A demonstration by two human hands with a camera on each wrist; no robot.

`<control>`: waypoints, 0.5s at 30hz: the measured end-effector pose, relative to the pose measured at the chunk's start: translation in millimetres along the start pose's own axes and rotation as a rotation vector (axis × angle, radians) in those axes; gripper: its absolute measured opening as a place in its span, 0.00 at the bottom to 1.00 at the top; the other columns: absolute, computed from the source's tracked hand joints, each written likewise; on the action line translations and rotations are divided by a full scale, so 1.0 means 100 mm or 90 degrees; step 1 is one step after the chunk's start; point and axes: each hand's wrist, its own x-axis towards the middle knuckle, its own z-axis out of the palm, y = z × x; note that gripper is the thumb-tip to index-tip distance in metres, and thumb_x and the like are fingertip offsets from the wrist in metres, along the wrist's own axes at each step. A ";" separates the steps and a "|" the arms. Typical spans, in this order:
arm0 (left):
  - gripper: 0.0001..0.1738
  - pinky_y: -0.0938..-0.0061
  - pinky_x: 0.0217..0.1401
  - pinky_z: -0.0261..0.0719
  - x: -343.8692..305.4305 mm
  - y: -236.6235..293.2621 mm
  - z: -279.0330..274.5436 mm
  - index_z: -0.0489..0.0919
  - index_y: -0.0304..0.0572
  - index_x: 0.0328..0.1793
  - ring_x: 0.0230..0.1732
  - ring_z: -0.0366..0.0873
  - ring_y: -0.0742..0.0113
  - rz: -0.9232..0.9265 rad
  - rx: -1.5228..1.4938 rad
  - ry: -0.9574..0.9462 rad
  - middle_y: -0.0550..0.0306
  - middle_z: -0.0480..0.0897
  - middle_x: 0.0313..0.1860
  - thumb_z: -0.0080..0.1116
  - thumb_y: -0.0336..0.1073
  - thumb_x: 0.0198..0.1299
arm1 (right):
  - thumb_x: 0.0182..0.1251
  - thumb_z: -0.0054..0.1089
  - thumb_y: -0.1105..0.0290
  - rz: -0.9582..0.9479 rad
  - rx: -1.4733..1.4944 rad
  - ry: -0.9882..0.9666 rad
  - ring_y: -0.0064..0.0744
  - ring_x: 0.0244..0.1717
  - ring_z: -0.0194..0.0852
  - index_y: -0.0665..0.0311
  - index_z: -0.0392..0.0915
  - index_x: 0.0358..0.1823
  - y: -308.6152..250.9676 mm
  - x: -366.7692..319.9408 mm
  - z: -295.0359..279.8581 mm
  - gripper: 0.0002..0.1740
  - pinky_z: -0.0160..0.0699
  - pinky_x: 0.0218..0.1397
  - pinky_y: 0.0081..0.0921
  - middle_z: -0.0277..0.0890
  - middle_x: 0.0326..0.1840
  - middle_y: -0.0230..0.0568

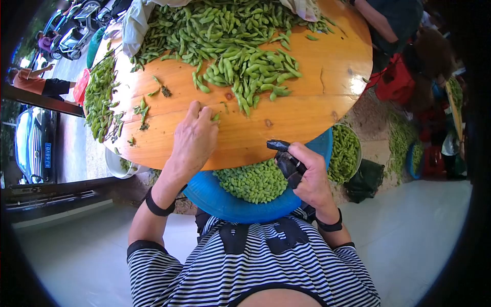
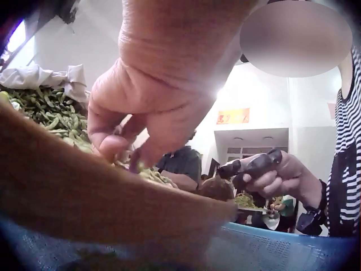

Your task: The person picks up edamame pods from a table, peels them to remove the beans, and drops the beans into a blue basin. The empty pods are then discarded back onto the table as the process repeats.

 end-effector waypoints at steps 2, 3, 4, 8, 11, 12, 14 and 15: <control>0.07 0.64 0.37 0.76 -0.05 -0.05 0.01 0.76 0.31 0.41 0.32 0.77 0.53 0.001 -0.023 0.035 0.47 0.74 0.31 0.59 0.25 0.57 | 0.53 0.54 0.85 0.009 -0.011 -0.006 0.36 0.32 0.72 0.70 0.78 0.53 0.02 0.00 -0.02 0.23 0.70 0.39 0.23 0.71 0.33 0.45; 0.07 0.68 0.34 0.75 -0.08 -0.07 -0.02 0.76 0.31 0.42 0.30 0.77 0.59 -0.024 -0.061 0.004 0.50 0.75 0.31 0.59 0.24 0.58 | 0.53 0.54 0.85 0.014 -0.009 -0.006 0.36 0.32 0.72 0.70 0.78 0.53 0.01 -0.01 -0.02 0.23 0.70 0.39 0.23 0.71 0.33 0.45; 0.07 0.72 0.31 0.74 -0.10 -0.07 -0.03 0.75 0.31 0.43 0.28 0.77 0.65 -0.050 -0.100 -0.027 0.54 0.75 0.31 0.59 0.24 0.59 | 0.53 0.54 0.85 0.015 -0.004 -0.001 0.35 0.32 0.72 0.71 0.77 0.52 -0.01 0.00 -0.02 0.21 0.71 0.39 0.23 0.72 0.33 0.44; 0.05 0.79 0.24 0.70 -0.24 0.20 -0.10 0.76 0.33 0.42 0.24 0.75 0.75 -0.205 -0.334 -0.125 0.58 0.78 0.32 0.59 0.25 0.63 | 0.57 0.56 0.83 0.026 0.109 0.027 0.28 0.33 0.71 0.73 0.76 0.47 -0.02 0.01 0.06 0.15 0.70 0.40 0.21 0.72 0.34 0.40; 0.04 0.83 0.18 0.69 -0.37 0.52 0.05 0.77 0.34 0.42 0.22 0.76 0.76 -0.299 -0.832 -0.211 0.57 0.80 0.29 0.60 0.26 0.65 | 0.59 0.57 0.81 0.081 0.145 -0.045 0.23 0.35 0.69 0.73 0.75 0.46 -0.07 0.00 0.05 0.13 0.68 0.40 0.18 0.70 0.34 0.37; 0.04 0.83 0.18 0.69 -0.41 0.61 0.12 0.77 0.33 0.43 0.22 0.77 0.75 -0.302 -0.854 -0.203 0.57 0.80 0.29 0.59 0.26 0.65 | 0.60 0.59 0.79 0.034 0.142 -0.033 0.22 0.35 0.66 0.73 0.75 0.45 -0.04 -0.02 0.08 0.12 0.67 0.40 0.17 0.68 0.33 0.35; 0.04 0.83 0.18 0.70 -0.43 0.70 0.22 0.77 0.32 0.44 0.21 0.77 0.74 -0.305 -0.877 -0.196 0.57 0.80 0.28 0.59 0.25 0.65 | 0.60 0.59 0.79 0.056 0.152 -0.036 0.22 0.34 0.66 0.73 0.75 0.45 -0.04 -0.04 0.04 0.12 0.66 0.39 0.18 0.68 0.33 0.35; 0.04 0.83 0.19 0.70 -0.45 0.72 0.25 0.78 0.31 0.43 0.21 0.76 0.74 -0.323 -0.908 -0.175 0.57 0.80 0.27 0.59 0.26 0.65 | 0.60 0.60 0.78 0.080 0.162 -0.039 0.22 0.34 0.65 0.73 0.75 0.44 -0.04 -0.06 0.02 0.11 0.66 0.39 0.18 0.67 0.32 0.35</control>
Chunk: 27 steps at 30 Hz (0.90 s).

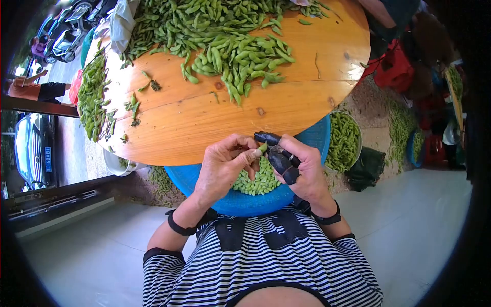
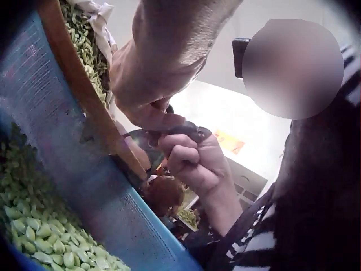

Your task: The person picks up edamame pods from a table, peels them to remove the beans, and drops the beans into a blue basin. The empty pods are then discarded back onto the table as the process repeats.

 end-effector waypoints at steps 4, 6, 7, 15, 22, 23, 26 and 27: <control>0.04 0.85 0.19 0.70 -0.02 -0.01 0.02 0.78 0.31 0.42 0.20 0.74 0.75 -0.034 0.035 0.011 0.58 0.79 0.25 0.60 0.26 0.66 | 0.59 0.61 0.77 0.000 -0.033 0.011 0.23 0.33 0.64 0.74 0.75 0.43 0.02 -0.05 -0.01 0.12 0.66 0.38 0.20 0.66 0.32 0.36; 0.04 0.85 0.19 0.68 -0.03 -0.04 0.08 0.78 0.32 0.42 0.19 0.74 0.76 -0.015 0.083 0.036 0.58 0.79 0.24 0.60 0.27 0.66 | 0.59 0.61 0.77 0.021 0.022 0.001 0.24 0.33 0.65 0.74 0.75 0.43 0.08 -0.05 -0.03 0.11 0.65 0.38 0.21 0.66 0.31 0.37; 0.05 0.85 0.18 0.67 -0.04 -0.04 0.09 0.78 0.32 0.41 0.19 0.73 0.77 0.005 0.131 0.062 0.58 0.79 0.23 0.61 0.27 0.66 | 0.59 0.61 0.77 0.022 0.024 0.002 0.24 0.33 0.65 0.74 0.75 0.43 0.11 -0.05 -0.03 0.11 0.65 0.38 0.21 0.66 0.31 0.37; 0.06 0.82 0.14 0.58 -0.04 -0.16 0.03 0.77 0.38 0.38 0.15 0.67 0.76 -0.120 -0.203 -0.039 0.58 0.77 0.23 0.60 0.32 0.67 | 0.67 0.55 0.76 0.200 0.548 -0.073 0.13 0.21 0.61 0.72 0.77 0.39 0.18 -0.05 -0.13 0.05 0.58 0.22 0.15 0.67 0.27 0.27; 0.07 0.81 0.13 0.59 -0.10 -0.18 0.11 0.78 0.39 0.39 0.14 0.69 0.73 -0.110 -0.202 0.001 0.57 0.78 0.23 0.58 0.34 0.68 | 0.59 0.57 0.82 0.117 0.226 0.020 0.12 0.23 0.61 0.71 0.77 0.40 0.09 -0.09 -0.06 0.07 0.60 0.24 0.16 0.65 0.26 0.26; 0.07 0.81 0.13 0.59 -0.10 -0.17 0.13 0.78 0.39 0.39 0.14 0.69 0.73 -0.110 -0.202 0.002 0.57 0.78 0.23 0.58 0.34 0.68 | 0.57 0.57 0.83 0.103 0.216 0.025 0.12 0.24 0.61 0.71 0.77 0.40 0.09 -0.10 -0.06 0.09 0.60 0.24 0.15 0.65 0.27 0.26; 0.07 0.81 0.14 0.62 -0.08 -0.15 0.18 0.78 0.38 0.39 0.14 0.71 0.73 -0.088 -0.194 0.078 0.58 0.77 0.22 0.58 0.33 0.69 | 0.55 0.58 0.84 0.108 0.200 0.007 0.12 0.24 0.62 0.72 0.77 0.40 0.07 -0.12 -0.07 0.10 0.60 0.25 0.15 0.65 0.27 0.27; 0.07 0.81 0.14 0.63 -0.09 -0.15 0.18 0.78 0.37 0.39 0.15 0.71 0.73 -0.065 -0.138 0.081 0.58 0.77 0.21 0.58 0.33 0.69 | 0.56 0.58 0.83 0.128 0.194 -0.012 0.12 0.25 0.63 0.72 0.77 0.39 0.06 -0.13 -0.08 0.09 0.61 0.25 0.15 0.64 0.27 0.28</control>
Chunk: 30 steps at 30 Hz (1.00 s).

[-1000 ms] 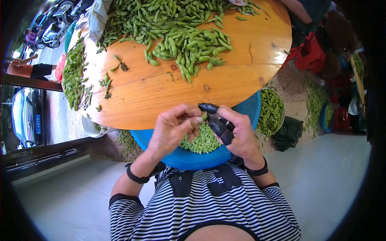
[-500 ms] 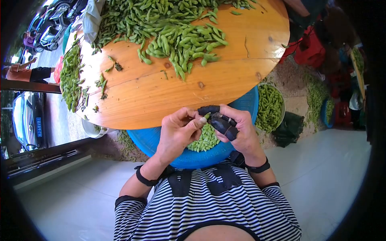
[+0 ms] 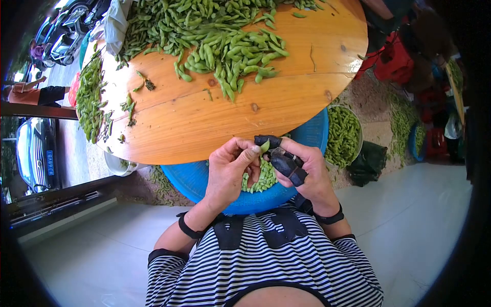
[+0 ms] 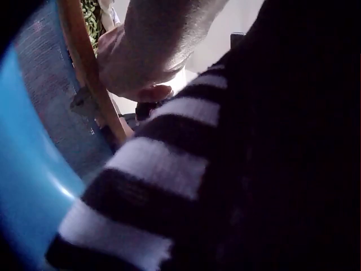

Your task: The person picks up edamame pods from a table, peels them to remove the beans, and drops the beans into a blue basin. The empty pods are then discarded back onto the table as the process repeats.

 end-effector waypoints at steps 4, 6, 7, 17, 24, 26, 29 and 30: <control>0.08 0.81 0.14 0.63 -0.01 -0.05 -0.01 0.77 0.36 0.39 0.15 0.72 0.73 0.064 0.117 0.017 0.59 0.76 0.21 0.58 0.34 0.69 | 0.58 0.58 0.82 -0.057 -0.023 0.013 0.13 0.24 0.63 0.72 0.76 0.38 0.00 0.03 0.02 0.07 0.61 0.25 0.16 0.64 0.27 0.28; 0.09 0.81 0.14 0.62 -0.02 -0.01 -0.01 0.77 0.37 0.38 0.15 0.72 0.74 0.022 0.101 0.009 0.59 0.76 0.21 0.59 0.34 0.69 | 0.61 0.58 0.78 -0.032 0.028 0.005 0.14 0.23 0.63 0.72 0.76 0.36 0.01 0.04 0.02 0.05 0.61 0.24 0.16 0.65 0.27 0.28; 0.09 0.82 0.14 0.61 -0.02 0.01 -0.01 0.76 0.37 0.38 0.15 0.71 0.74 -0.020 0.084 0.001 0.60 0.76 0.21 0.59 0.35 0.69 | 0.61 0.58 0.78 -0.033 0.028 0.005 0.14 0.23 0.63 0.72 0.76 0.36 0.02 0.05 0.02 0.05 0.61 0.24 0.16 0.65 0.27 0.28; 0.09 0.82 0.16 0.62 -0.02 -0.02 -0.01 0.74 0.40 0.35 0.17 0.71 0.77 -0.032 0.012 -0.045 0.61 0.77 0.22 0.63 0.32 0.65 | 0.63 0.57 0.73 0.013 0.080 0.033 0.14 0.21 0.62 0.69 0.74 0.36 -0.04 -0.01 0.07 0.06 0.61 0.24 0.16 0.63 0.21 0.27; 0.09 0.74 0.23 0.68 0.05 -0.19 0.03 0.73 0.34 0.39 0.18 0.67 0.67 0.453 0.543 0.050 0.56 0.73 0.21 0.64 0.26 0.61 | 0.52 0.58 0.79 -0.208 -0.279 0.134 0.32 0.27 0.68 0.72 0.73 0.37 0.03 -0.05 0.19 0.10 0.65 0.30 0.23 0.66 0.29 0.40; 0.06 0.69 0.23 0.66 0.08 -0.15 0.09 0.72 0.34 0.36 0.19 0.67 0.57 0.605 0.635 0.074 0.54 0.68 0.18 0.56 0.26 0.66 | 0.51 0.58 0.80 -0.247 -0.306 0.156 0.35 0.26 0.67 0.72 0.74 0.37 0.04 -0.03 0.24 0.10 0.65 0.29 0.24 0.65 0.28 0.42; 0.10 0.68 0.22 0.66 0.03 -0.08 0.09 0.71 0.35 0.34 0.18 0.67 0.57 0.451 0.609 0.073 0.53 0.68 0.18 0.51 0.30 0.71 | 0.51 0.58 0.81 -0.259 -0.298 0.160 0.35 0.26 0.68 0.72 0.74 0.37 0.09 0.00 0.22 0.10 0.66 0.29 0.24 0.65 0.28 0.42; 0.10 0.68 0.22 0.66 0.03 -0.08 0.07 0.71 0.35 0.34 0.18 0.67 0.57 0.451 0.609 0.073 0.53 0.68 0.18 0.51 0.30 0.71 | 0.52 0.58 0.82 -0.230 -0.263 0.141 0.31 0.27 0.69 0.72 0.74 0.37 0.11 0.00 0.19 0.10 0.66 0.30 0.24 0.67 0.27 0.41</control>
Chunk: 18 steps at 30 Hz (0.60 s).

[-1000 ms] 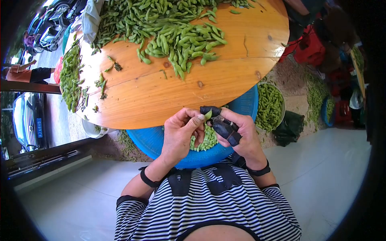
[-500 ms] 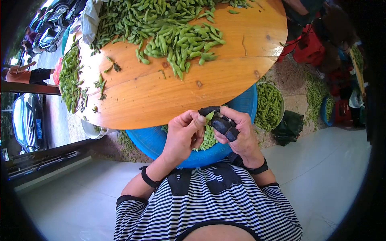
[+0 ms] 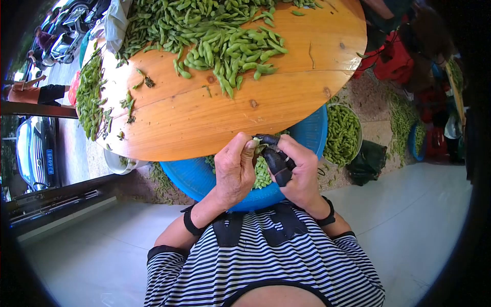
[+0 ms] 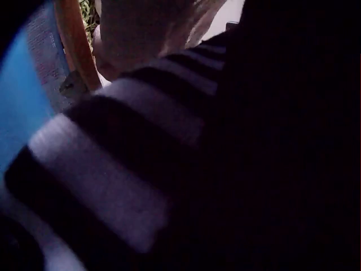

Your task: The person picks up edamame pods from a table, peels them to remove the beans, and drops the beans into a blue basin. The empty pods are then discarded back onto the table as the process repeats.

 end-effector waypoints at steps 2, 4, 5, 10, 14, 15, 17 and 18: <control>0.15 0.71 0.21 0.66 -0.01 -0.02 -0.02 0.70 0.37 0.33 0.17 0.68 0.64 -0.081 -0.015 -0.062 0.56 0.70 0.18 0.46 0.35 0.75 | 0.53 0.58 0.82 0.102 0.088 -0.042 0.27 0.29 0.69 0.72 0.74 0.37 0.01 0.01 -0.10 0.09 0.68 0.31 0.23 0.68 0.28 0.39; 0.15 0.74 0.21 0.67 0.03 0.03 -0.09 0.70 0.37 0.33 0.17 0.69 0.69 -0.216 -0.147 -0.124 0.59 0.72 0.18 0.46 0.36 0.76 | 0.56 0.59 0.82 0.306 0.266 -0.123 0.18 0.33 0.70 0.72 0.75 0.37 0.02 0.03 -0.18 0.07 0.71 0.33 0.23 0.72 0.29 0.36; 0.16 0.76 0.21 0.67 0.06 0.04 -0.11 0.70 0.38 0.33 0.18 0.69 0.73 -0.350 -0.280 -0.185 0.62 0.73 0.19 0.45 0.38 0.76 | 0.56 0.59 0.82 0.306 0.265 -0.123 0.18 0.33 0.70 0.72 0.75 0.37 0.02 0.04 -0.19 0.07 0.71 0.33 0.23 0.72 0.29 0.36; 0.13 0.81 0.23 0.71 0.12 0.06 -0.19 0.73 0.37 0.38 0.21 0.73 0.77 -0.415 -0.423 -0.258 0.62 0.77 0.24 0.47 0.37 0.75 | 0.50 0.62 0.83 -0.055 -0.174 -0.053 0.39 0.29 0.73 0.70 0.75 0.38 -0.04 0.03 -0.15 0.12 0.71 0.32 0.28 0.66 0.29 0.42; 0.06 0.81 0.26 0.73 0.08 -0.01 -0.19 0.74 0.34 0.44 0.24 0.75 0.74 -0.419 -0.567 -0.272 0.58 0.78 0.28 0.49 0.30 0.70 | 0.48 0.63 0.83 -0.079 -0.180 -0.032 0.49 0.30 0.71 0.69 0.75 0.40 -0.02 -0.01 -0.11 0.15 0.72 0.32 0.32 0.64 0.31 0.45; 0.06 0.81 0.26 0.73 0.07 -0.02 -0.19 0.74 0.34 0.44 0.24 0.75 0.74 -0.421 -0.567 -0.272 0.58 0.78 0.28 0.49 0.30 0.70 | 0.48 0.63 0.83 -0.095 -0.188 -0.038 0.48 0.30 0.72 0.69 0.75 0.40 -0.02 -0.01 -0.12 0.15 0.72 0.32 0.34 0.64 0.32 0.45; 0.04 0.80 0.26 0.72 0.07 -0.03 -0.15 0.73 0.33 0.44 0.23 0.74 0.74 -0.406 -0.513 -0.265 0.57 0.77 0.27 0.48 0.25 0.66 | 0.48 0.63 0.83 -0.111 -0.196 -0.044 0.48 0.30 0.72 0.69 0.75 0.41 -0.03 -0.02 -0.11 0.16 0.73 0.33 0.35 0.65 0.32 0.45; 0.04 0.80 0.26 0.72 0.06 -0.04 -0.14 0.73 0.33 0.44 0.23 0.74 0.74 -0.407 -0.513 -0.266 0.57 0.77 0.27 0.48 0.25 0.66 | 0.48 0.64 0.82 -0.118 -0.202 -0.037 0.48 0.30 0.72 0.69 0.75 0.40 -0.04 -0.03 -0.09 0.16 0.73 0.33 0.35 0.65 0.33 0.45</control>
